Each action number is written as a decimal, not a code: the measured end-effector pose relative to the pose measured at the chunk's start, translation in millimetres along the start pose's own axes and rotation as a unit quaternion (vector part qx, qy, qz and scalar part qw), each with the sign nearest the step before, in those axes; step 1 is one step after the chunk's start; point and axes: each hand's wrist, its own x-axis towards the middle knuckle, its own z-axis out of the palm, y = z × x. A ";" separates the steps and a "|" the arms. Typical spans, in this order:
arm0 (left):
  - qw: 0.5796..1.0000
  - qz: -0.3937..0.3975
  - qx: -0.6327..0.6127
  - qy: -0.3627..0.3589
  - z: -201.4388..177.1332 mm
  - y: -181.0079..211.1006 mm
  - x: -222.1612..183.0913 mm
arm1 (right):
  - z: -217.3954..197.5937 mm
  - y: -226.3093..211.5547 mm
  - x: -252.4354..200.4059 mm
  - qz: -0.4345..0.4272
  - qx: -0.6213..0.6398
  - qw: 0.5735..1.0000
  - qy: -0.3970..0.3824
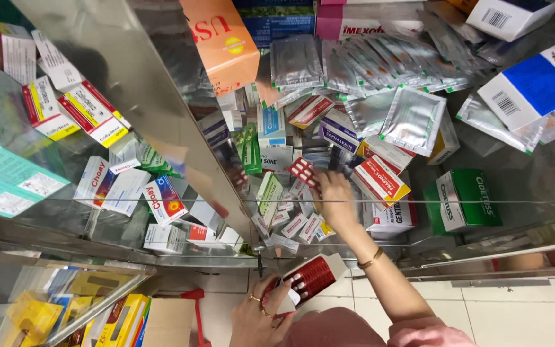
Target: The person sorts through various medicine boxes and blister packs on a glass shelf, picking up and moving items. They then open a white box and place several green sachets inside it, arranging them neatly.
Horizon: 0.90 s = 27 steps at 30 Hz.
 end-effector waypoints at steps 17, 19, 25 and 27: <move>0.995 0.029 -0.042 0.085 5.5 14.4 13.9 | -128.2 30.1 -52.9 -0.087 0.403 0.877 -0.245; 0.995 0.026 -0.041 0.085 6.7 16.8 16.1 | -153.1 8.5 -52.1 -0.129 0.377 0.873 -0.282; 0.995 0.032 -0.057 0.079 2.4 29.2 24.9 | -182.6 -28.9 -57.0 -0.194 0.287 0.882 -0.318; 0.995 0.028 -0.066 0.070 3.3 30.7 25.3 | -192.7 -33.6 -56.8 -0.206 0.272 0.887 -0.311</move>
